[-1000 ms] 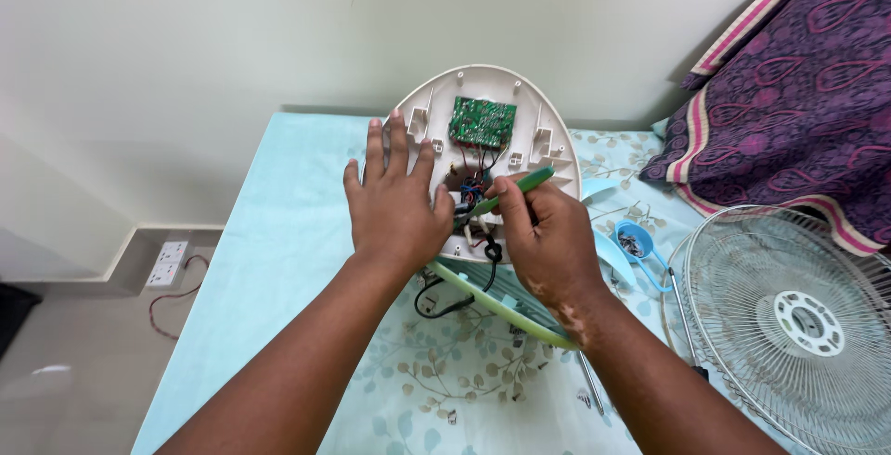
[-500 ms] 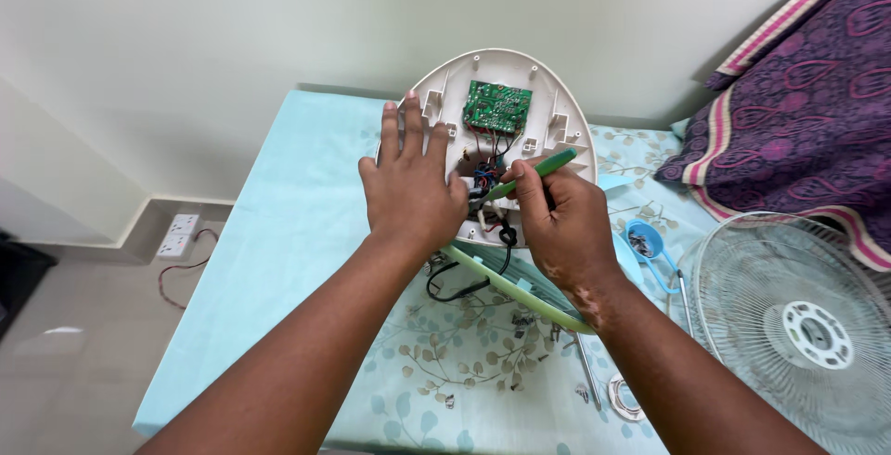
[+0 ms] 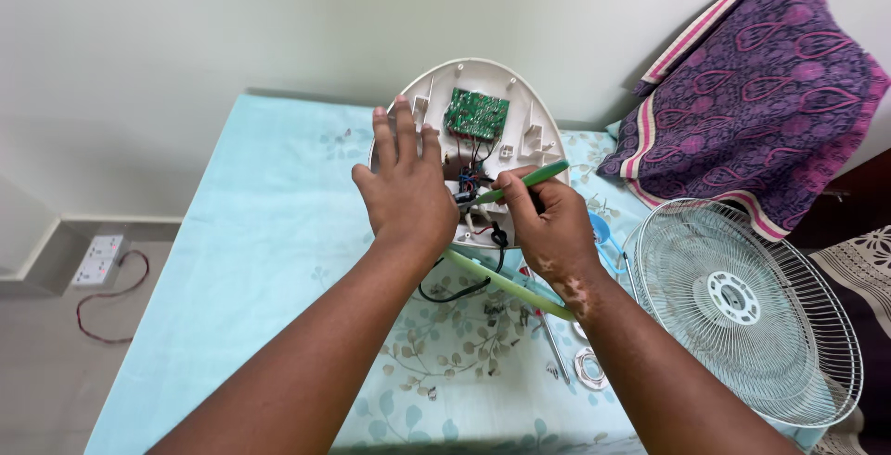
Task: The person works on the opened base of a table fan, first brushing the circuit board and internal components with a small brush, then using a screwdriver to unscrew fasteners from the circuit board and remove internal parts from the fan housing.
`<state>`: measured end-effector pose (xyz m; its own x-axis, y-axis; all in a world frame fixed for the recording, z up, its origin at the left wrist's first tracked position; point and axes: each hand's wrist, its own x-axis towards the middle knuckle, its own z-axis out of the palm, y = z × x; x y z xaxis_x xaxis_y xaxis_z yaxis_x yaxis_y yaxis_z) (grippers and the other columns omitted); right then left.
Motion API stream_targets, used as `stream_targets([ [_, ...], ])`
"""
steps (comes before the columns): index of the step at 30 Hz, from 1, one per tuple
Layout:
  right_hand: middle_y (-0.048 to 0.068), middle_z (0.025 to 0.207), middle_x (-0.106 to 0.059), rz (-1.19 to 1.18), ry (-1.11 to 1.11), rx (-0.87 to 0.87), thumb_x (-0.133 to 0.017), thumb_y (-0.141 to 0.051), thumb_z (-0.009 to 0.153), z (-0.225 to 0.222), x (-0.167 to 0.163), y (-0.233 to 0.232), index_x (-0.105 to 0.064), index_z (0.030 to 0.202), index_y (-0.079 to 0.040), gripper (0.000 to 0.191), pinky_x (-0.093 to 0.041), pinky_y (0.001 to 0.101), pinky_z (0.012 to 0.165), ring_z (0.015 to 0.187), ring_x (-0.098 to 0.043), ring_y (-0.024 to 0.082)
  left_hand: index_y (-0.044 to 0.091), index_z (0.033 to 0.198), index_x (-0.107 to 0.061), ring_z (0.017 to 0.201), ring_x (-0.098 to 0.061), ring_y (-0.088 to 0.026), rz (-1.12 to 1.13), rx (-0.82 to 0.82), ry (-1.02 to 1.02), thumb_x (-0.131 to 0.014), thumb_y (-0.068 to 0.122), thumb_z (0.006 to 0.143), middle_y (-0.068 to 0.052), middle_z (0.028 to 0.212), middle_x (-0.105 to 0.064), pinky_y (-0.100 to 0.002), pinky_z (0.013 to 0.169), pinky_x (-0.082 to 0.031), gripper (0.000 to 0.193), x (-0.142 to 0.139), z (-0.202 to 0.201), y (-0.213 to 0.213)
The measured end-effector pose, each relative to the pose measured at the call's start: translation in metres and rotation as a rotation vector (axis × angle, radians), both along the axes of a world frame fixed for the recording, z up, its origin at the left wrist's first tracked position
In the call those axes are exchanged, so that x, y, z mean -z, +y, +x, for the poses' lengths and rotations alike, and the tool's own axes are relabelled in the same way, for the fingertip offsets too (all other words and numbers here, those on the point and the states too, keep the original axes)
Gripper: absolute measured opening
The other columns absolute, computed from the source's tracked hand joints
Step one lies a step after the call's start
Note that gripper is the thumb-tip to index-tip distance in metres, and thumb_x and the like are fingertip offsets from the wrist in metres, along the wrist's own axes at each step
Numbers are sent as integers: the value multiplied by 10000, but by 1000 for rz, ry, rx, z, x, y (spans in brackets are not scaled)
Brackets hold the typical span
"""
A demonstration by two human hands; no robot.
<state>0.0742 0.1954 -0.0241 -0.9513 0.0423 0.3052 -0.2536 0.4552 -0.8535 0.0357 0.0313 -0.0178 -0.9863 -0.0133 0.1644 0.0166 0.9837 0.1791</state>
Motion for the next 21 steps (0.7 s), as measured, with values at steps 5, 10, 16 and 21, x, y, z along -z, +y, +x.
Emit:
stream_targets([
  [5, 36, 671, -605, 44, -207, 65, -659, -325, 1022, 5, -21, 4, -813, 996, -34, 330, -374, 270, 515, 577, -480, 75, 177, 1561, -366, 1552, -2, -314, -5, -19, -24, -698, 245, 809, -83, 1704, 11, -585, 964, -337, 825, -8, -7, 3],
  [10, -5, 803, -760, -124, 34, -22, -655, -293, 996, 15, -46, 33, -786, 1068, -59, 277, -474, 225, 548, 628, -602, 28, 214, 1557, -378, 1555, -16, -307, -25, -66, -14, -708, 260, 815, -68, 1711, -1, -580, 968, -346, 813, -3, 6, 15],
  [16, 39, 795, -770, 40, 16, 64, -681, -296, 974, 11, -67, 46, -788, 1106, -99, 260, -449, 262, 512, 580, -583, 80, 227, 1554, -376, 1555, -25, -288, -60, -98, -6, -715, 275, 822, -54, 1709, -22, -582, 965, -354, 808, -5, 10, 27],
  [21, 80, 820, -760, 205, 30, -13, -727, -259, 913, 16, -53, 36, -809, 1087, -81, 262, -455, 298, 522, 592, -569, 145, 231, 1562, -355, 1557, -19, -283, -72, -127, -20, -722, 310, 829, -63, 1707, -18, -593, 976, -352, 823, -7, 11, 31],
])
